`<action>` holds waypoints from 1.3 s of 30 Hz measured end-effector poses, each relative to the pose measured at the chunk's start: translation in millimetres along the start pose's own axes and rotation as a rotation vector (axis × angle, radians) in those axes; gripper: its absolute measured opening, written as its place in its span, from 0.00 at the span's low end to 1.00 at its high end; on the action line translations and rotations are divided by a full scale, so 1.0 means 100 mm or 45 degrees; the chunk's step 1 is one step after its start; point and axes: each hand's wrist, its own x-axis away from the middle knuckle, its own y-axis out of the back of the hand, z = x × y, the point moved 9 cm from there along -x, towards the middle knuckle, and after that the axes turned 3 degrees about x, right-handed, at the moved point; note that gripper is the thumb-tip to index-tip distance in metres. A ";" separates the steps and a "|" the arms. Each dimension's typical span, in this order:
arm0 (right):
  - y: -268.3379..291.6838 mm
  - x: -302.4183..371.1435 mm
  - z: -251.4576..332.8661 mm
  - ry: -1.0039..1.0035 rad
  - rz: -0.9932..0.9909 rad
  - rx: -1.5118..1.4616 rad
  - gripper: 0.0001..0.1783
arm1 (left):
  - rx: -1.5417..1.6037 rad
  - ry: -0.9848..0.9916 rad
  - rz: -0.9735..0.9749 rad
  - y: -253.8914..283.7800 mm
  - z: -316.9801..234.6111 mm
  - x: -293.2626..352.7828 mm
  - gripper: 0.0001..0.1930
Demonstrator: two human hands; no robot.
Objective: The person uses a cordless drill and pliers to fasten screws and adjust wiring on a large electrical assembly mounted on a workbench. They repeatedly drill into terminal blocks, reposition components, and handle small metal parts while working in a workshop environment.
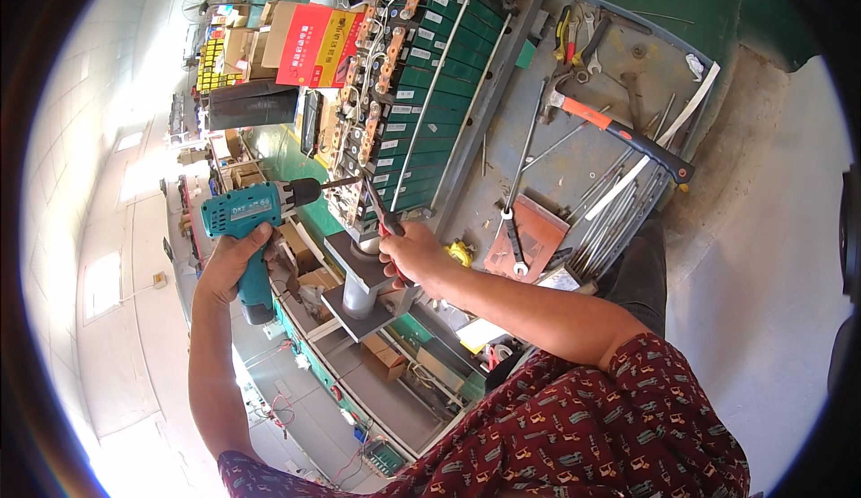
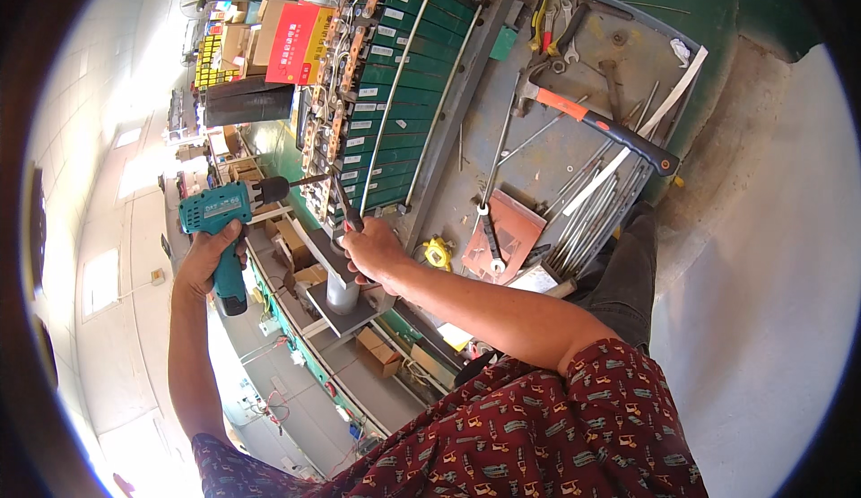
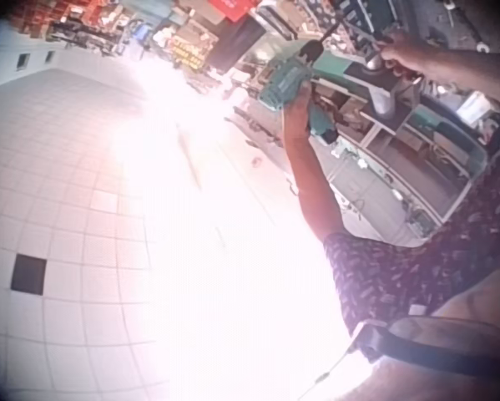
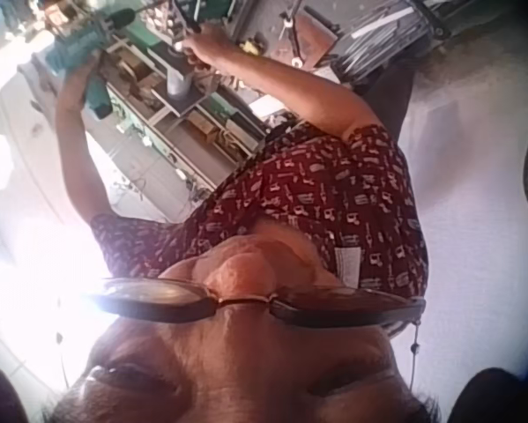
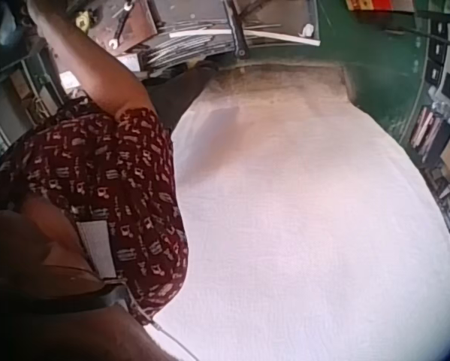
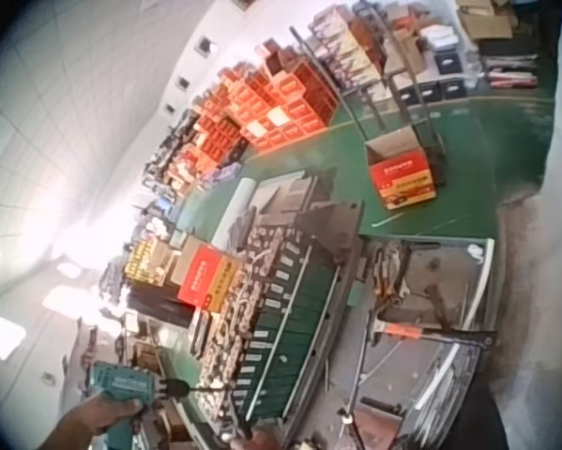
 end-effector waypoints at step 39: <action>0.03 -0.03 0.01 -0.011 -0.015 0.108 0.10 | -0.041 -0.017 -0.019 -0.04 0.00 0.06 0.20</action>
